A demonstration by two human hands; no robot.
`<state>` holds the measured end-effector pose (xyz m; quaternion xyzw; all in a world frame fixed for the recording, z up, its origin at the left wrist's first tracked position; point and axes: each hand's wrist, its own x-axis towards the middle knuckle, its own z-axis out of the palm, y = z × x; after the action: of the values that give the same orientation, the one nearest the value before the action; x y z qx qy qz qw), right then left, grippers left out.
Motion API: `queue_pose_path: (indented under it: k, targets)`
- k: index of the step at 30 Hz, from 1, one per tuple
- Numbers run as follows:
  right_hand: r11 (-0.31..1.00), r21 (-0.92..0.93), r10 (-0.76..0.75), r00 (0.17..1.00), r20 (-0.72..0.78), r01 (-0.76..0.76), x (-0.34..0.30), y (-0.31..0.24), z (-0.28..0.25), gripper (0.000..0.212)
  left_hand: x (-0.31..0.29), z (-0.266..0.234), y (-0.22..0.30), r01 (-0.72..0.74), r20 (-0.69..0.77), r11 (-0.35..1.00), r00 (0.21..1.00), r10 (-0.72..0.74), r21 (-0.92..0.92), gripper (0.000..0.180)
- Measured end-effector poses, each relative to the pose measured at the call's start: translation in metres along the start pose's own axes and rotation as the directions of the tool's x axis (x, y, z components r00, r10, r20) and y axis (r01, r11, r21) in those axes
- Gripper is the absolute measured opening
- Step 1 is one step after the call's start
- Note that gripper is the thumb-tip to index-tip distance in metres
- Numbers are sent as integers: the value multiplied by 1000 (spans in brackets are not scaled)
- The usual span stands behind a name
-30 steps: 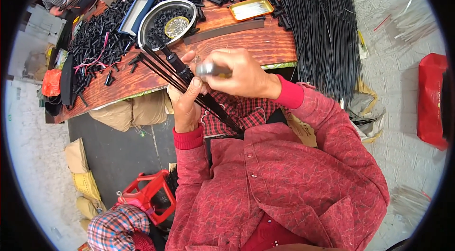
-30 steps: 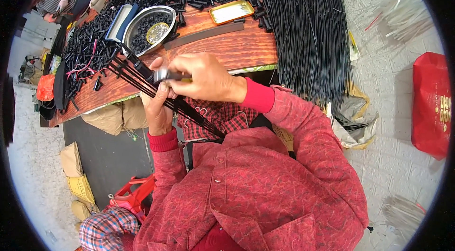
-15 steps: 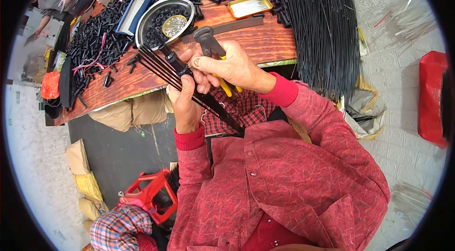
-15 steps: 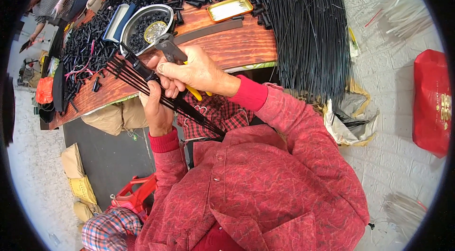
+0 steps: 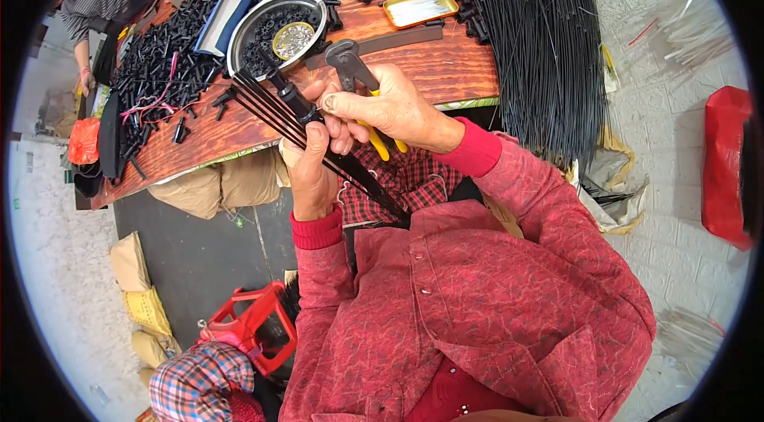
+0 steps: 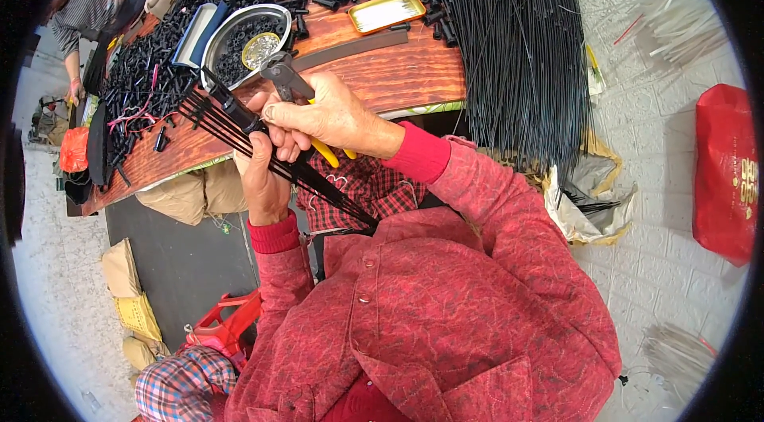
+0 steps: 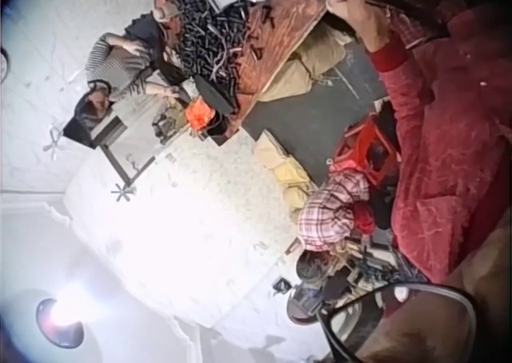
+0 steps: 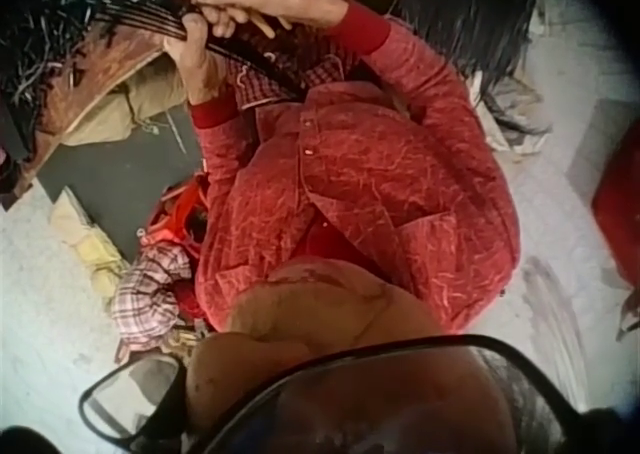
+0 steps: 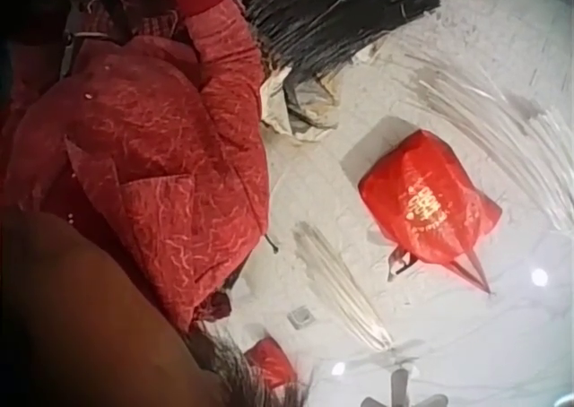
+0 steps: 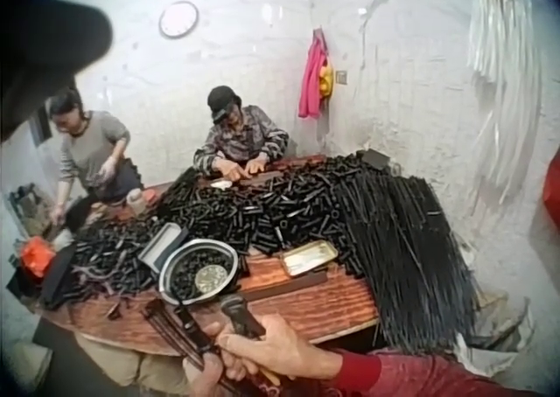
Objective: Stripping and bundling electrical wires at a production table.
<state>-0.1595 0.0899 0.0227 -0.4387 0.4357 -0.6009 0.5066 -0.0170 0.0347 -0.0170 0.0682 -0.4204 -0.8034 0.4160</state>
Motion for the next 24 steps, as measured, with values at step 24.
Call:
queue_pose_path:
  k: [24]
  targets:
    - [1000, 13, -8, 997, -76, 9, 3, 2, 7, 19, 3, 5, -1, -25, -83, 997, 996, 31, 76, 52]
